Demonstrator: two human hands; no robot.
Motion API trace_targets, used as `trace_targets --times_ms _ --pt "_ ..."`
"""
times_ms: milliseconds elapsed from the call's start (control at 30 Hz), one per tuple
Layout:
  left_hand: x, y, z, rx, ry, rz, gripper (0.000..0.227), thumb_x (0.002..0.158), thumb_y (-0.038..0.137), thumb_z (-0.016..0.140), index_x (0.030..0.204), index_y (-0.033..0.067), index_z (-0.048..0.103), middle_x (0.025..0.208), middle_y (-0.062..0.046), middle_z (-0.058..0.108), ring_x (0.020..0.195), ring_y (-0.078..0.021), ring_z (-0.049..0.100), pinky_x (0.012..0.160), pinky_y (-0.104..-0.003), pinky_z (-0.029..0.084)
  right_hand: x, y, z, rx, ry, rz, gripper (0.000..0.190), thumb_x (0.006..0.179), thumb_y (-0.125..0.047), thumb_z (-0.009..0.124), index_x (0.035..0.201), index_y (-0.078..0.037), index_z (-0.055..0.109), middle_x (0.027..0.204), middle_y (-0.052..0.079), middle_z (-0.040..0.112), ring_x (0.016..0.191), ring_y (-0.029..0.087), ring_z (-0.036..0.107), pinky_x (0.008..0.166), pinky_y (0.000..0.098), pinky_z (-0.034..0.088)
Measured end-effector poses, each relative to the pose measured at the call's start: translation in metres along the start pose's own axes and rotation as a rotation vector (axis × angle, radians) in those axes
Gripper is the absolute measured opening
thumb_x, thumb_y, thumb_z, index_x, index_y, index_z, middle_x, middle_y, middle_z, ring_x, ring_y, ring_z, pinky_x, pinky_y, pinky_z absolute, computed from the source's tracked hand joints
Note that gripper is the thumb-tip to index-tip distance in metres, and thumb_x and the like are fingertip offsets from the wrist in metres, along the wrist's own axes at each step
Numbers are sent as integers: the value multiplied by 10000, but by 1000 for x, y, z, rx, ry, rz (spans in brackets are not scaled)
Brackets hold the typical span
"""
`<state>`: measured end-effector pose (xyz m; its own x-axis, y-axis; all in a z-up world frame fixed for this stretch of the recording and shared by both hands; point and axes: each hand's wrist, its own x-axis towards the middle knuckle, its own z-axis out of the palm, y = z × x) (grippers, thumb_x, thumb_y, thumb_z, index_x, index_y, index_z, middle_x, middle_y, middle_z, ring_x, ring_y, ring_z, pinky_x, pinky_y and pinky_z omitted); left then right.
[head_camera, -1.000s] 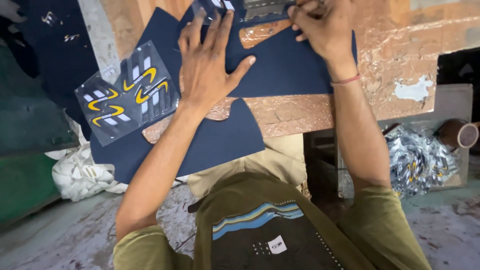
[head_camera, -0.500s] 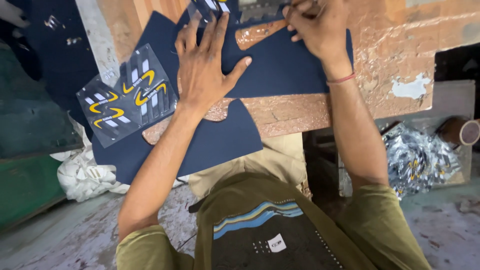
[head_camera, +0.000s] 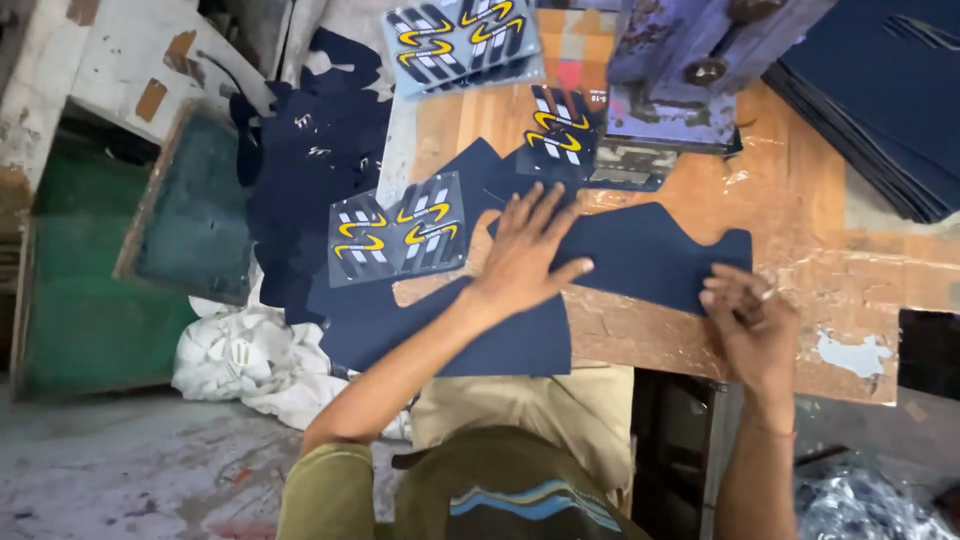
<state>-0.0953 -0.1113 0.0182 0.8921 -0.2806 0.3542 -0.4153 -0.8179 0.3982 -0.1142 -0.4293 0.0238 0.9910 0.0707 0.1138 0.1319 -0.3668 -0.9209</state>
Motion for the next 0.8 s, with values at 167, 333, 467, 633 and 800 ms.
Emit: trace_targets --times_ms 167,333,467,633,800 --pt "-18 60 -1 -281 27 66 680 954 454 705 1516 129 506 1533 -192 496 1426 -411 454 1203 -612 302 -22 21 -3 103 132 -59 122 1024 5 630 1135 16 681 1116 42 704 1037 83 649 907 233 561" --pt "-15 90 4 -402 -17 -11 555 915 388 730 1404 160 601 1382 -102 612 1267 -329 544 1032 -502 379 -25 17 -3 168 138 117 226 956 22 701 1181 23 688 1025 59 725 927 88 644 847 232 526" --pt "-10 92 13 -377 100 23 469 930 353 737 1345 162 634 1259 -57 671 1163 -265 579 978 -434 402 -21 9 -1 68 154 99 219 925 31 721 1141 32 686 1028 75 745 932 105 689 833 243 555" --pt "-10 91 11 -434 87 -14 447 940 369 735 1322 155 646 1193 -57 693 1153 -263 594 1015 -416 405 -17 8 1 74 76 -7 196 930 18 742 1124 29 715 1033 79 763 929 100 701 835 233 564" --pt "-10 91 11 -412 52 -30 424 922 388 745 1276 164 678 1129 -49 709 1131 -245 608 1002 -413 405 -15 1 -1 -14 34 27 179 922 10 733 1100 28 729 1019 82 781 901 95 717 793 226 573"
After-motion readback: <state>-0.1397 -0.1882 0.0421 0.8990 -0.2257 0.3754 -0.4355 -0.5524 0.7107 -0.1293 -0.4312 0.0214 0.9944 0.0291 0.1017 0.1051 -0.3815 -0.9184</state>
